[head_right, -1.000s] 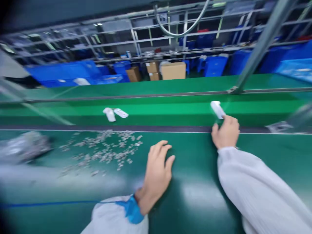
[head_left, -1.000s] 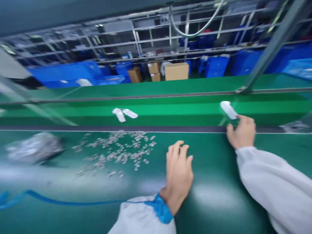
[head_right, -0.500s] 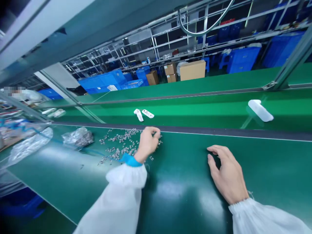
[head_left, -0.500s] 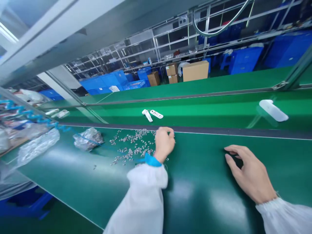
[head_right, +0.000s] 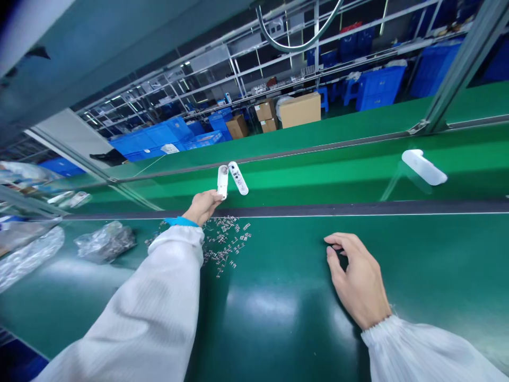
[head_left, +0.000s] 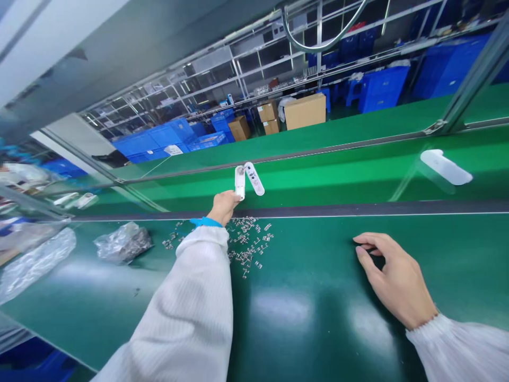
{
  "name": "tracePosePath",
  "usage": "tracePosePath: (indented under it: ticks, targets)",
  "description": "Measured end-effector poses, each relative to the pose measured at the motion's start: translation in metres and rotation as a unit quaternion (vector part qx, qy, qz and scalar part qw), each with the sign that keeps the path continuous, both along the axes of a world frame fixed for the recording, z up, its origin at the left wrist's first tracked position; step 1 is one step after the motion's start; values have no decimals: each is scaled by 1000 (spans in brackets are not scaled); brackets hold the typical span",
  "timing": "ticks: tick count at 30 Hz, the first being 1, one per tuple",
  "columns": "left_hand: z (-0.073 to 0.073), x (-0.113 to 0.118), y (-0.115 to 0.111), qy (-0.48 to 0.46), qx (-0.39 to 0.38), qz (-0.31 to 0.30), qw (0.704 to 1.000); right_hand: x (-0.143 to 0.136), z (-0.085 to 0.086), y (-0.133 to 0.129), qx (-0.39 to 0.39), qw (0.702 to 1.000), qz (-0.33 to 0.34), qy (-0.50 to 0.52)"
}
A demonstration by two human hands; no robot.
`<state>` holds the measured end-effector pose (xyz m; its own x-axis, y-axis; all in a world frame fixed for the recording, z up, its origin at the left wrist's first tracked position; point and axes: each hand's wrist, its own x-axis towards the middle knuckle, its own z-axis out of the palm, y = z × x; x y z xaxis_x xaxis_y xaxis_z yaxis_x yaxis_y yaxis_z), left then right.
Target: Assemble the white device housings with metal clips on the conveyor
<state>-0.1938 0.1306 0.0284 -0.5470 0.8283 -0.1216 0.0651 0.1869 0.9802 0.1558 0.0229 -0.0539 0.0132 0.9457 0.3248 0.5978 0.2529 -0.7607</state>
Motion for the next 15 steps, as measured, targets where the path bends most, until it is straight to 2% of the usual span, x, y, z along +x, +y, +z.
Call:
tracePosePath:
  ticks: [3, 5, 7, 10, 12, 13, 15]
  targets:
    - [12, 22, -24, -55, 43, -73, 995, -1, 5, 2, -31, 996, 13, 86]
    - [18, 47, -47, -95, 67, -131, 985, -2, 12, 5, -74, 975, 24, 209]
    - [19, 77, -70, -137, 75, -209, 965, -2, 23, 7, -121, 921, 48, 366]
    - [7, 126, -100, -109, 64, -282, 951, -2, 39, 8, -203, 797, 127, 555]
    - [-7, 156, -114, -12, 64, -302, 951, -1, 45, 8, -264, 721, 172, 617]
    - [-15, 169, -120, 57, 76, -304, 948, -1, 46, 8, -287, 696, 177, 633]
    - [-27, 190, -131, 211, 117, -282, 928, 1, 44, 9, -311, 674, 150, 653]
